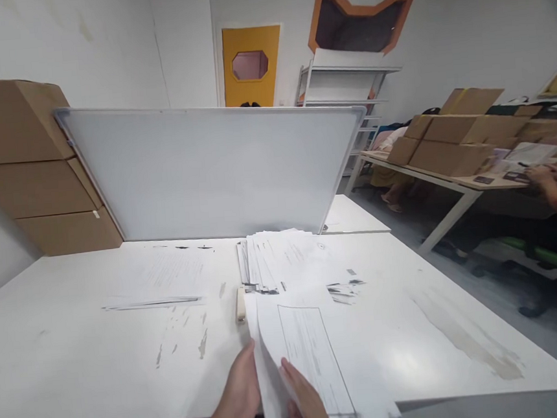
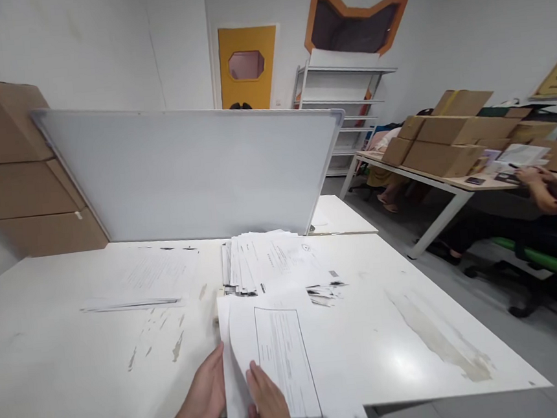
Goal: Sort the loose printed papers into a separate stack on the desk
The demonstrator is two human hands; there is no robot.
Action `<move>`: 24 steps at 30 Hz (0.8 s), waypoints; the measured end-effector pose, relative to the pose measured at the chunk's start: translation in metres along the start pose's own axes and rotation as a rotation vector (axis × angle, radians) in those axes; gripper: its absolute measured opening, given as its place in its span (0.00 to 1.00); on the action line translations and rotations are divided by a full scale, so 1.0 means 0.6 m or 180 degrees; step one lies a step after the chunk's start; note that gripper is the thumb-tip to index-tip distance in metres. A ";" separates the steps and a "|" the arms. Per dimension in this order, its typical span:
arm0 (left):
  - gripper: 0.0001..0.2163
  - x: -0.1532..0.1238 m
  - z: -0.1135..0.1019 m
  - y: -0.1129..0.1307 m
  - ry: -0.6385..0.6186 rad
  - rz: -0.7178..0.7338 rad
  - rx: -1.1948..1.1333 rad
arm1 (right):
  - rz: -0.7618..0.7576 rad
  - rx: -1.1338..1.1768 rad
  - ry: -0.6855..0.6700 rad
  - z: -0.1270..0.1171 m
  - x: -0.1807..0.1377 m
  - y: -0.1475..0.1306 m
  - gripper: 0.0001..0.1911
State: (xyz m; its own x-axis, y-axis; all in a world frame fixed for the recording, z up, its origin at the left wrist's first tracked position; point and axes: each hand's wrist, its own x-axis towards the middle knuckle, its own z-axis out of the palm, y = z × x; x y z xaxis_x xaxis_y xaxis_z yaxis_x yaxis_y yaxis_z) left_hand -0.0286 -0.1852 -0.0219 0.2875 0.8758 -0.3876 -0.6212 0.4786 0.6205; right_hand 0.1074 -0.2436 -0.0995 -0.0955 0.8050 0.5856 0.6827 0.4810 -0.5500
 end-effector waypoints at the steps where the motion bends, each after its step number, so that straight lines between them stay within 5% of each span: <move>1: 0.23 -0.001 -0.003 0.004 0.0135 -0.0201 -0.0159 | -0.0179 -0.0100 -0.0058 0.007 -0.012 0.002 0.28; 5: 0.21 -0.005 -0.026 0.020 0.0402 -0.0180 -0.0393 | -0.0895 -0.0465 -0.0607 0.015 -0.019 0.010 0.32; 11: 0.20 -0.031 -0.048 0.021 0.0610 -0.0056 0.0501 | -0.1458 -0.0373 -0.1315 -0.013 0.029 -0.009 0.34; 17: 0.20 -0.037 -0.061 0.054 0.0645 0.0560 0.1972 | -0.1529 -0.0181 -0.1114 -0.062 0.064 -0.018 0.40; 20: 0.21 -0.048 -0.067 0.092 0.0457 0.0839 0.2801 | -0.1013 -0.0090 -0.0800 -0.116 0.065 0.010 0.43; 24: 0.19 -0.063 -0.077 0.127 0.0310 0.1246 0.3202 | 0.0813 0.0271 0.0590 -0.175 0.066 0.068 0.39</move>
State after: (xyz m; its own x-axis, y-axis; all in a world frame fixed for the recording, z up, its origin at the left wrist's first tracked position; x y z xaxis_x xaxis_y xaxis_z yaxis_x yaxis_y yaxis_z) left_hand -0.1207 -0.1845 0.0085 0.1124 0.9915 -0.0659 0.2381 0.0375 0.9705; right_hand 0.2079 -0.2287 -0.0364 0.2099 0.8303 0.5163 0.6038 0.3052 -0.7364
